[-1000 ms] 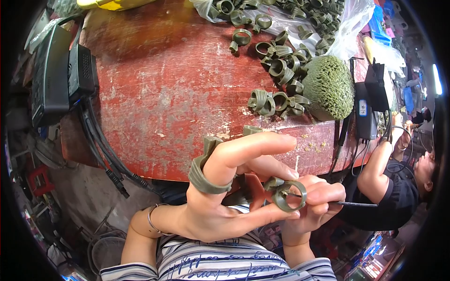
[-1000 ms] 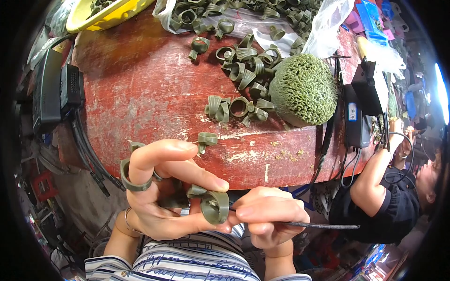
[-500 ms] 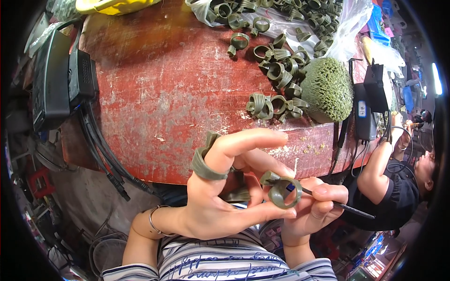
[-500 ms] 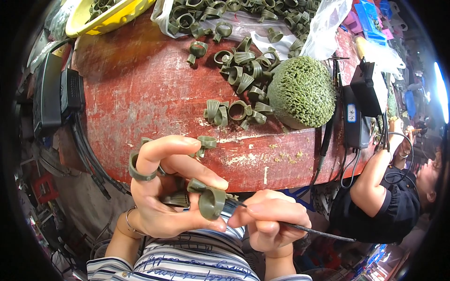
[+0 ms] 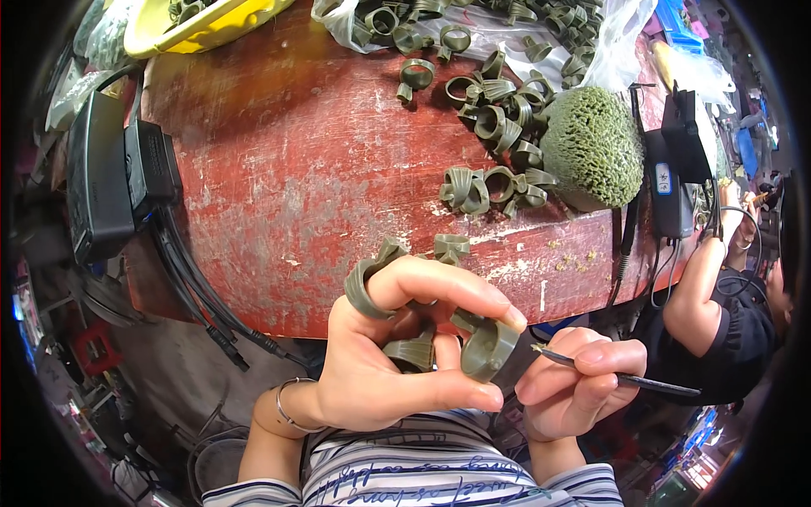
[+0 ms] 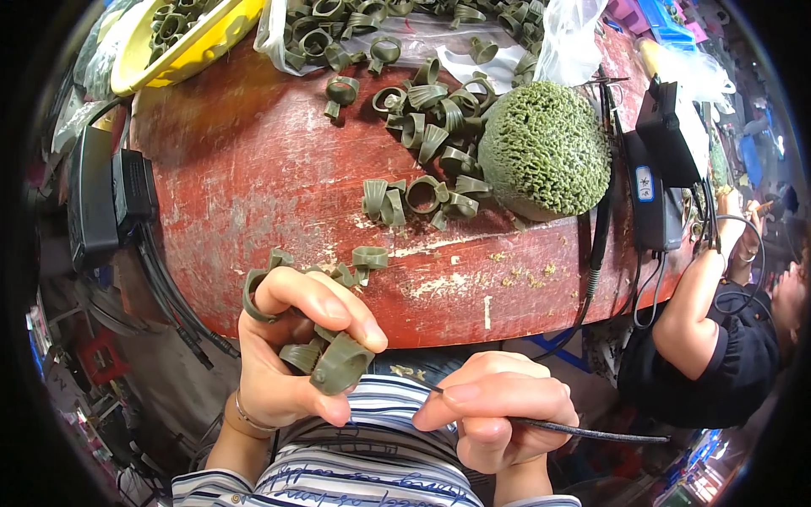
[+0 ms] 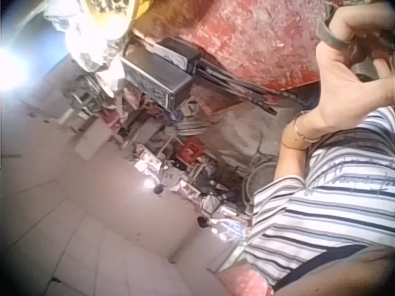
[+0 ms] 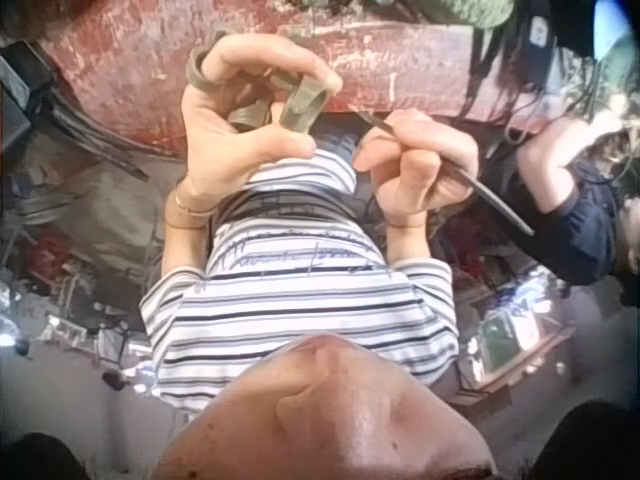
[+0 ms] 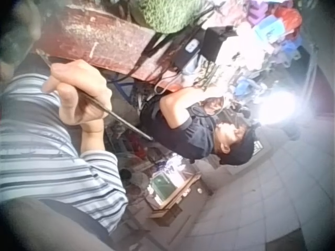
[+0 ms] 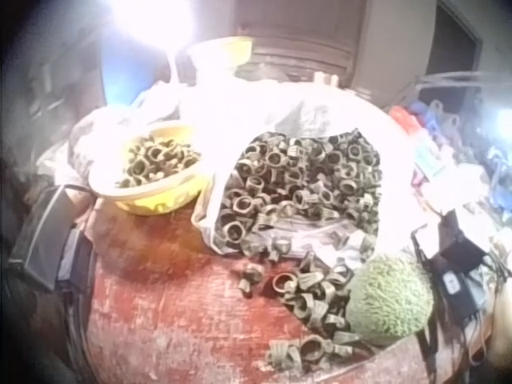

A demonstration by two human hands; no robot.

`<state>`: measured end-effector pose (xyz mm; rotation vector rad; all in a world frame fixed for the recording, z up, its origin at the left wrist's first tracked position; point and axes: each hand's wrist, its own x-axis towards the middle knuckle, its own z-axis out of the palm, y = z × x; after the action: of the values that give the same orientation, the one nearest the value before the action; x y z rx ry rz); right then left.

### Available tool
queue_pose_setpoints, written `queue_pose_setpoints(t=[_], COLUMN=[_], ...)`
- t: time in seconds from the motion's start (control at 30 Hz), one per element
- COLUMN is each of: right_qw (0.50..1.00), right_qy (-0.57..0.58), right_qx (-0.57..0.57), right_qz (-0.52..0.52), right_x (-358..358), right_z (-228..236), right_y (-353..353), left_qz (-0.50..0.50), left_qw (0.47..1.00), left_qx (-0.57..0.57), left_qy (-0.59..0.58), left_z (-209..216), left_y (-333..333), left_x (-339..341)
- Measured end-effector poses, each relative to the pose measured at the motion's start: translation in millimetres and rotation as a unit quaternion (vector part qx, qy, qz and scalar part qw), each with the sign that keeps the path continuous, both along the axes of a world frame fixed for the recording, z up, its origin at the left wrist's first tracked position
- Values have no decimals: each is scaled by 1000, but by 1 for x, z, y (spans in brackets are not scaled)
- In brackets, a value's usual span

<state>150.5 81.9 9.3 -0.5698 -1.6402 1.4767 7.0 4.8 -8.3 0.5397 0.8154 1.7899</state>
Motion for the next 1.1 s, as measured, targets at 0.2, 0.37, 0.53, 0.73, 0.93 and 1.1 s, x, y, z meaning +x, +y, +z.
queue_pose_setpoints(t=[0.2, 0.37, 0.53, 0.73, 0.93, 1.1], right_qw=[1000, 1000, 999, 1000, 996, 999], right_qy=[-2, 18, -12, -6, -49, -32], right_qx=[-26, -6, 31, 6, 52, 33], right_qz=[2, 19, 20, -28, 46, 13], right_x=[5, 1, -5, -5, -3, -5], right_z=[-1, -2, 2, -2, 3, 0], right_y=[-1, -2, 1, -5, 1, -1], left_qz=[-2, 10, 24, 22, 4, 9], left_qw=[1000, 997, 991, 998, 995, 995], left_qx=[-4, -7, -11, -36, -52, -69], left_qy=[14, 72, 129, 55, 80, 66], left_z=[1, 1, 4, -3, -2, 0], left_y=[2, 1, 0, 2, -1, 0], left_x=[1, 1, 1, 6, 4, 5])
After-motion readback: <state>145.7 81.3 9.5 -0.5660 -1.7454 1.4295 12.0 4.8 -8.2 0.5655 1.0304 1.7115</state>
